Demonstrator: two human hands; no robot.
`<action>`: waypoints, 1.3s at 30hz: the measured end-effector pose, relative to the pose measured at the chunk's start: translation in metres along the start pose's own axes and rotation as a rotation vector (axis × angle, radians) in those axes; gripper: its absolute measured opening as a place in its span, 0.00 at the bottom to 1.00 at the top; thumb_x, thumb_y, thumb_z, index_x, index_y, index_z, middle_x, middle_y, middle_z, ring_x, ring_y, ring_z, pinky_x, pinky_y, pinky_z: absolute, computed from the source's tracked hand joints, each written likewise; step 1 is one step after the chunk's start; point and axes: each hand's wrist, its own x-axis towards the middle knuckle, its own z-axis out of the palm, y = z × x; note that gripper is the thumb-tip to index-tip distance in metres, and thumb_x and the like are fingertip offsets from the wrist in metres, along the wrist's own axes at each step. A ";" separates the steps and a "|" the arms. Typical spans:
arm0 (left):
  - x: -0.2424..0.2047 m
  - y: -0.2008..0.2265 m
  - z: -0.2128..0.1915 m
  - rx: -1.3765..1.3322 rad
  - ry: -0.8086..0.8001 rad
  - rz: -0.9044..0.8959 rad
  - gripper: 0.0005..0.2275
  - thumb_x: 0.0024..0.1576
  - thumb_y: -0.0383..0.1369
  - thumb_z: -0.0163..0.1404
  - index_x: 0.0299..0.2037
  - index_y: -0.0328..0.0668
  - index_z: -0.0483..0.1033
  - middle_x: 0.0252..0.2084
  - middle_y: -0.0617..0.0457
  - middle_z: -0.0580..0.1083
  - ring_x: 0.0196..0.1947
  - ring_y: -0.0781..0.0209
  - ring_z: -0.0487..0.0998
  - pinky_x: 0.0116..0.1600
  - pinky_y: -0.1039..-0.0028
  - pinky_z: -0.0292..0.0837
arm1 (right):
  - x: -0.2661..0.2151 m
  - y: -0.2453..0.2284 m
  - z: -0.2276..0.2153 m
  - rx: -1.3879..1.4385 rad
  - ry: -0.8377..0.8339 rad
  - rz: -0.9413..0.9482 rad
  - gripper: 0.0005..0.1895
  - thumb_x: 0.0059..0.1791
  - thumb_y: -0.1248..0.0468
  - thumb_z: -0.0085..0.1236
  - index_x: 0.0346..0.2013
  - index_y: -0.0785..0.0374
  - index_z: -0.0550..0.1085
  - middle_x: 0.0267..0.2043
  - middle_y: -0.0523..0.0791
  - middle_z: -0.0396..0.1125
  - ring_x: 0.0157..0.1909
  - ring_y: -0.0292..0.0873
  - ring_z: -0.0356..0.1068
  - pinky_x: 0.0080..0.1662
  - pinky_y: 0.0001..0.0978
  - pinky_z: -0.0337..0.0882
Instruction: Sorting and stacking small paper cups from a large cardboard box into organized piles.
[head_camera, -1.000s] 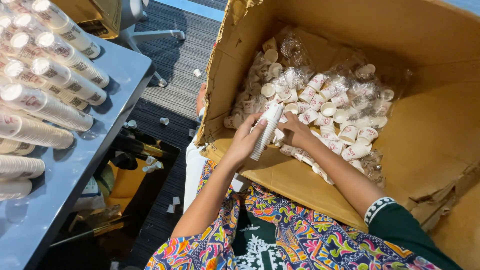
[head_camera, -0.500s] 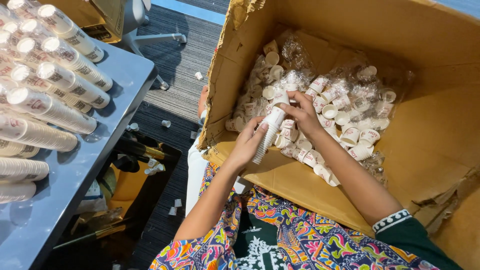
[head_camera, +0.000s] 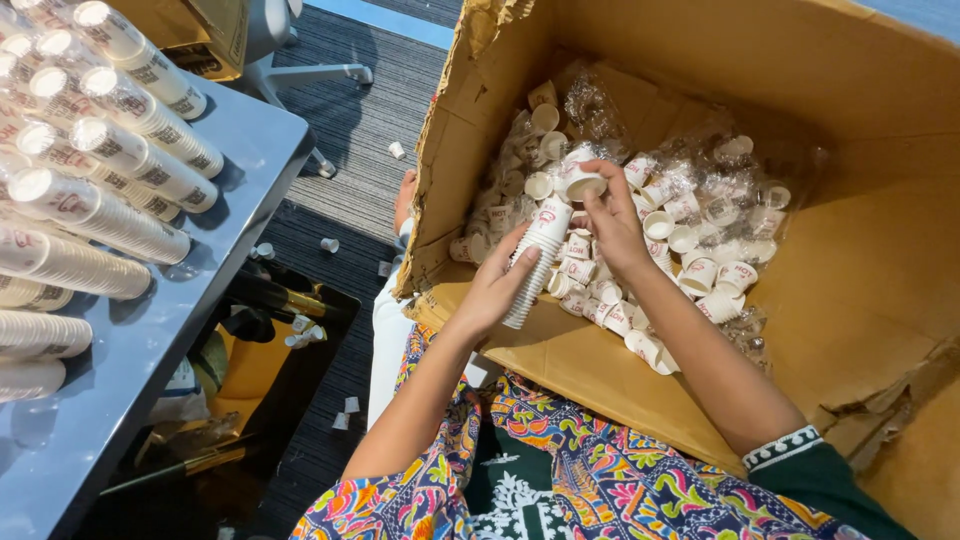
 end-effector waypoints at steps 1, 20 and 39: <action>0.000 0.007 0.002 0.001 -0.001 0.002 0.24 0.70 0.43 0.46 0.72 0.37 0.61 0.53 0.52 0.75 0.42 0.71 0.75 0.41 0.77 0.76 | 0.000 0.001 0.000 0.000 0.000 -0.002 0.19 0.59 0.55 0.46 0.63 0.52 0.62 0.58 0.48 0.62 0.56 0.40 0.65 0.50 0.32 0.71; 0.022 0.041 0.008 0.228 0.069 0.067 0.30 0.67 0.40 0.42 0.77 0.43 0.44 0.76 0.38 0.56 0.74 0.47 0.60 0.72 0.65 0.55 | 0.003 -0.017 -0.003 -0.353 -0.533 -0.059 0.39 0.56 0.37 0.40 0.73 0.60 0.59 0.73 0.47 0.55 0.75 0.45 0.52 0.70 0.40 0.53; 0.028 0.060 0.022 0.452 -0.002 0.026 0.27 0.66 0.39 0.42 0.75 0.45 0.50 0.73 0.36 0.61 0.73 0.42 0.61 0.71 0.61 0.56 | 0.112 0.074 -0.153 -1.337 -0.240 0.139 0.24 0.48 0.61 0.60 0.59 0.57 0.71 0.53 0.53 0.68 0.57 0.51 0.68 0.59 0.44 0.68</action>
